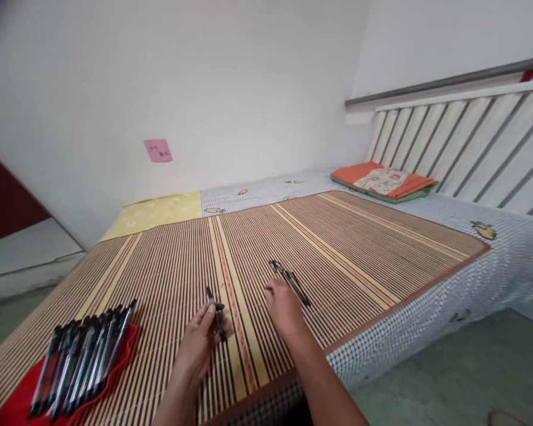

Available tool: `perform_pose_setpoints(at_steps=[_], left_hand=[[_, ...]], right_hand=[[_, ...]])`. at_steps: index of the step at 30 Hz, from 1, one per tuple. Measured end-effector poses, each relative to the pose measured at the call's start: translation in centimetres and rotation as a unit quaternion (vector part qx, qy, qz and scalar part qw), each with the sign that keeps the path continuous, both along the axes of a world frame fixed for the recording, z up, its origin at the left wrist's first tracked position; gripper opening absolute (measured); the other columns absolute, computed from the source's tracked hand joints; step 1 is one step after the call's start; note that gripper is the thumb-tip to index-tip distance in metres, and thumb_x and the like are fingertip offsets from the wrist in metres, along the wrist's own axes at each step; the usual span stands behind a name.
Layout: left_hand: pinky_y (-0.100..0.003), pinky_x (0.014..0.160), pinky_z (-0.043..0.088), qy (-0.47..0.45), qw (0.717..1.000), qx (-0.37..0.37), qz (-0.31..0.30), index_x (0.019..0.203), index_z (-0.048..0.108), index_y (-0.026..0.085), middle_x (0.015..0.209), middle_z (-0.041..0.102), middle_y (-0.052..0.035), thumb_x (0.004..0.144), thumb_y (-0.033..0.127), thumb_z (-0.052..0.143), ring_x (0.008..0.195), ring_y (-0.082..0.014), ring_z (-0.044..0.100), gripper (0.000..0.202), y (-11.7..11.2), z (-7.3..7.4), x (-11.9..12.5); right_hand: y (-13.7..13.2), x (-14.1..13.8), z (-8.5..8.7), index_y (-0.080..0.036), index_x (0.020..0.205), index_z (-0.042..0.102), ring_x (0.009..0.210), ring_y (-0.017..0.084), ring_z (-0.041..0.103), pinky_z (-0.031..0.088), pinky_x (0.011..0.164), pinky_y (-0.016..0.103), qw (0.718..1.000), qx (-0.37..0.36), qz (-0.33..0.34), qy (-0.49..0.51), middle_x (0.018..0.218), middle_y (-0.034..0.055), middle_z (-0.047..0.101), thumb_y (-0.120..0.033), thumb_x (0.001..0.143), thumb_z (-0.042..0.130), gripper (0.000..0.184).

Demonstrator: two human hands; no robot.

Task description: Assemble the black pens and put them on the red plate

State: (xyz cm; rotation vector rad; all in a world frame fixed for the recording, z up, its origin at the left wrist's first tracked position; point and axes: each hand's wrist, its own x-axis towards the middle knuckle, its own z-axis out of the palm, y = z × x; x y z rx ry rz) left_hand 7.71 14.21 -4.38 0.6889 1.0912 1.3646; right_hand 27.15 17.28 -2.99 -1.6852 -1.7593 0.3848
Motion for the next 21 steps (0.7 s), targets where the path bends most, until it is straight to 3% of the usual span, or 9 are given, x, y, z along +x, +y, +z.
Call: perform_pose_setpoints(at_steps=[2, 4, 13, 21], left_hand=[[-0.02, 0.045, 0.036, 0.003, 1.0, 0.02, -0.011, 0.089, 0.064, 0.016, 0.057, 0.053, 0.005, 0.068, 0.056, 0.08, 0.047, -0.0086, 0.045, 0.048, -0.2, 0.2, 0.1], [-0.018, 0.042, 0.027, 0.003, 0.999, 0.025, -0.023, 0.088, 0.063, 0.017, 0.054, 0.044, 0.0079, 0.07, 0.056, 0.079, 0.044, -0.0062, 0.035, 0.046, -0.4, 0.3, 0.3], [-0.019, 0.042, 0.019, 0.008, 0.998, 0.006, -0.057, 0.095, 0.066, 0.015, 0.057, 0.04, 0.0084, 0.071, 0.056, 0.078, 0.044, -0.0054, 0.028, 0.049, -0.6, 0.4, 1.0], [-0.02, 0.045, 0.026, 0.025, 0.998, 0.007, -0.06, 0.101, 0.07, 0.015, 0.06, 0.045, 0.0054, 0.074, 0.059, 0.076, 0.048, -0.0074, 0.034, 0.052, -0.7, 0.7, 0.7]], right_hand=[[0.9, 2.6, -0.2, -0.013, 0.097, 0.07, 0.091, 0.022, 0.065, 0.045, 0.077, 0.029, 0.993, -0.005, -0.088, -0.076, 0.1, 0.0129, 0.068, -0.013, 0.091, 0.053, 0.018], [1.5, 4.3, -0.5, -0.013, 0.097, 0.07, 0.089, 0.022, 0.065, 0.044, 0.074, 0.029, 0.985, -0.013, -0.125, -0.122, 0.101, 0.0127, 0.067, -0.017, 0.092, 0.054, 0.017], [2.1, 4.5, -1.6, -0.014, 0.097, 0.072, 0.089, 0.022, 0.068, 0.042, 0.071, 0.029, 0.968, -0.073, -0.137, -0.198, 0.1, 0.0126, 0.069, -0.022, 0.092, 0.057, 0.018], [1.1, 3.5, -0.8, -0.013, 0.091, 0.069, 0.087, 0.024, 0.069, 0.041, 0.069, 0.03, 0.977, -0.067, -0.11, -0.17, 0.098, 0.0135, 0.07, -0.017, 0.089, 0.057, 0.013]])
